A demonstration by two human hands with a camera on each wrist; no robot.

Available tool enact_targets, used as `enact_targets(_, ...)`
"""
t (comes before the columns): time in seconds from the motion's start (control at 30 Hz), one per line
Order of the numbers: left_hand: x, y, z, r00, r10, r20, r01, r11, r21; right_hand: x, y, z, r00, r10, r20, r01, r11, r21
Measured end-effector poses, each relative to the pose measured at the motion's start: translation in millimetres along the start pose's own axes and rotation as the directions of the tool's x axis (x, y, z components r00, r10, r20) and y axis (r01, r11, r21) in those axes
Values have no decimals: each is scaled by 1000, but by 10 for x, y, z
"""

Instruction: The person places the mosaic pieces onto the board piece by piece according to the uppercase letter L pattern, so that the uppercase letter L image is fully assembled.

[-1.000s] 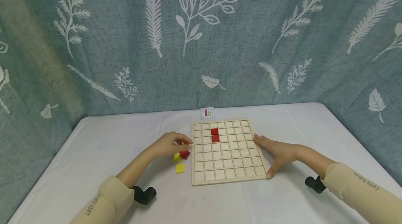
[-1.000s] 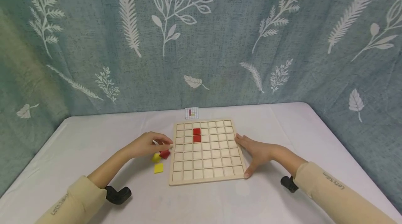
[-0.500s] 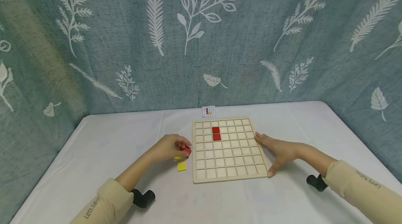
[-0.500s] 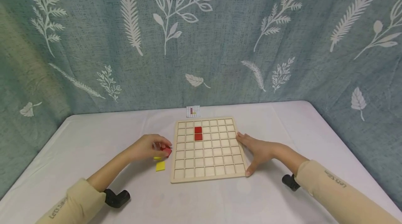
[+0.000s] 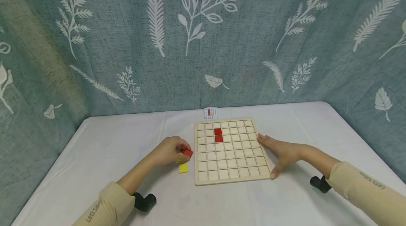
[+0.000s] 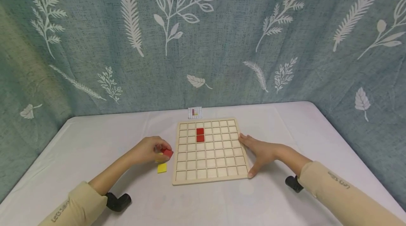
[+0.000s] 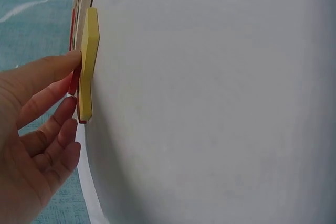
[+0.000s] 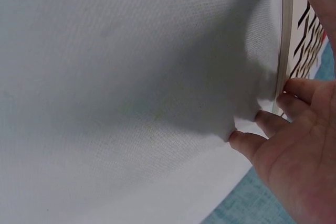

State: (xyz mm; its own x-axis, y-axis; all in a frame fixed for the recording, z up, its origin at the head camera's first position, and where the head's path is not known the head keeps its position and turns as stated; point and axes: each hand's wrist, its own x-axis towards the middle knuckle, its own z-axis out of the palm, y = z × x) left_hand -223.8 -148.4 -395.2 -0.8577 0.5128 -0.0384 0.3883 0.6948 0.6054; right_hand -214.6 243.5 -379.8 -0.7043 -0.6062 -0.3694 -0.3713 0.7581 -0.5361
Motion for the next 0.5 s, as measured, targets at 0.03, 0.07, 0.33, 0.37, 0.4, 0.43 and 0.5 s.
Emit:
enact_targets(0.03,-1,2,-1,1000,-8,-6,8,1000,0,-2,-3,-2,1000,1,0,-1,1000,1)
enact_targets(0.07,-3,2,0,1000,-15,-13,15,1000,1,-4,-6,-5,1000,2,1,-2,1000,2)
enact_targets(0.33,-13,-20,19,999,-32,-30,33,999,30,-8,-8,-2,1000,-3,0,3,1000,9)
enact_targets(0.37,-18,-20,16,999,-24,-27,25,999,30,-7,-7,-2,1000,-4,0,4,1000,8)
enact_targets(0.4,-21,-20,14,1000,-17,-25,18,999,29,-6,-7,-2,1000,-5,0,5,1000,8)
enact_targets(0.43,-23,-16,10,1000,-13,-23,13,999,29,-6,-6,-2,1000,-5,0,5,1000,7)
enact_targets(0.5,-29,-7,3,1000,-9,-18,9,1000,29,-6,-9,-1,1000,-2,1,2,1000,7)
